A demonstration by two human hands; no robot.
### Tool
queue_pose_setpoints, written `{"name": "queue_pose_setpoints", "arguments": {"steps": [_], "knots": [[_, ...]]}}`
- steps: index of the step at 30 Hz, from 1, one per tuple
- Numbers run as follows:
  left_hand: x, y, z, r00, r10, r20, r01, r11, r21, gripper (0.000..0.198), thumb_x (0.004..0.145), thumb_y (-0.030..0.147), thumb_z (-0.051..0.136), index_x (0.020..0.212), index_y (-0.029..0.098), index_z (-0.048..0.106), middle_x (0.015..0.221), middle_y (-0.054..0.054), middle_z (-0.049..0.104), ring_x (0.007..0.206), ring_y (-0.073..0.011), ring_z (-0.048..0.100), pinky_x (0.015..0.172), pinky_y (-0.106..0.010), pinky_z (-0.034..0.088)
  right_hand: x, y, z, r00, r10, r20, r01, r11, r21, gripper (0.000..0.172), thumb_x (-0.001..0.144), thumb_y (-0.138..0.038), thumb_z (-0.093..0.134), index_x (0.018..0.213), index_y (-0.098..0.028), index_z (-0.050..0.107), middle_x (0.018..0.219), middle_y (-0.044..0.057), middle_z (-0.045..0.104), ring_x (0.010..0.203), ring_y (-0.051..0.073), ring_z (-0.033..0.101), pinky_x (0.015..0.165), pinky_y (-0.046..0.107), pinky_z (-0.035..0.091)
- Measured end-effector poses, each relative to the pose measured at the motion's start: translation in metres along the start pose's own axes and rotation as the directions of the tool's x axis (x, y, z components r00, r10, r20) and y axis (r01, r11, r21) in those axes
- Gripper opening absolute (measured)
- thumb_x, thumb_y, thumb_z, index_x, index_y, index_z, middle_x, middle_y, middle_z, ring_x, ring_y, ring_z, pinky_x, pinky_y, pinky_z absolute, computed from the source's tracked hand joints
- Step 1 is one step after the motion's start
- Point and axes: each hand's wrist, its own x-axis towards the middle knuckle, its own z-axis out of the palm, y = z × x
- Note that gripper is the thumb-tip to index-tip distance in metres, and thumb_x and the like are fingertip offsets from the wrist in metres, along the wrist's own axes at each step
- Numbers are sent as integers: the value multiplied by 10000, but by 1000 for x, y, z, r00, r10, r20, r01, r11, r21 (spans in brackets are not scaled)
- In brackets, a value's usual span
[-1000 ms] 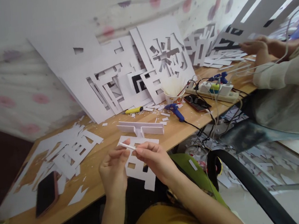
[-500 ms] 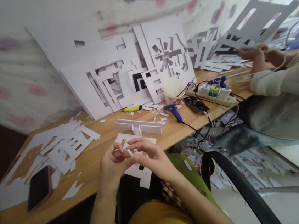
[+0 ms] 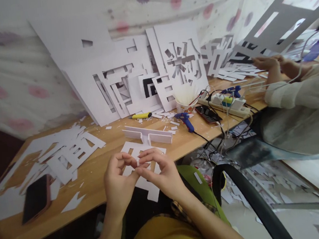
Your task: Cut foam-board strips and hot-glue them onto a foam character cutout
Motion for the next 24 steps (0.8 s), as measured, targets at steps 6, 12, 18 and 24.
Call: {"name": "queue_pose_setpoints", "arguments": {"steps": [6, 12, 18, 24], "knots": [[6, -3, -4, 984, 73, 164, -104, 976, 193, 301, 763, 228, 766, 1003, 250, 586, 800, 24, 671, 748, -144, 637, 729, -265, 510, 14, 17, -5, 993, 80, -81, -68, 987, 145, 153, 733, -361, 815, 686, -258, 712, 933, 23, 651, 935, 188, 613, 906, 349, 469], [17, -29, -7, 981, -46, 190, 16, 988, 155, 352, 819, 452, 707, 1091, 239, 639, 1000, -53, 729, 909, -212, 677, 874, -372, 527, 33, 11, -74, 885, -67, -461, 67, 998, -17, 158, 727, -385, 803, 737, -246, 730, 920, 10, 724, 934, 176, 651, 905, 327, 489], [24, -46, -11, 985, -152, 78, 131, 964, 231, 333, 834, 541, 622, 995, 265, 716, 1095, -29, 738, 1062, -242, 660, 983, -392, 497, 14, -27, -170, 649, -404, -645, 46, 866, -497, 275, 738, -466, 758, 824, -212, 702, 866, 37, 759, 854, 194, 691, 857, 355, 525], [29, -62, -18, 980, -196, 47, 179, 954, 239, 317, 804, 544, 659, 951, 272, 730, 1083, -15, 744, 1103, -254, 657, 992, -379, 484, -25, -29, -242, 765, -277, -582, -476, 367, -800, 238, 751, -441, 696, 804, -212, 737, 794, 45, 740, 769, 217, 674, 778, 356, 510]]}}
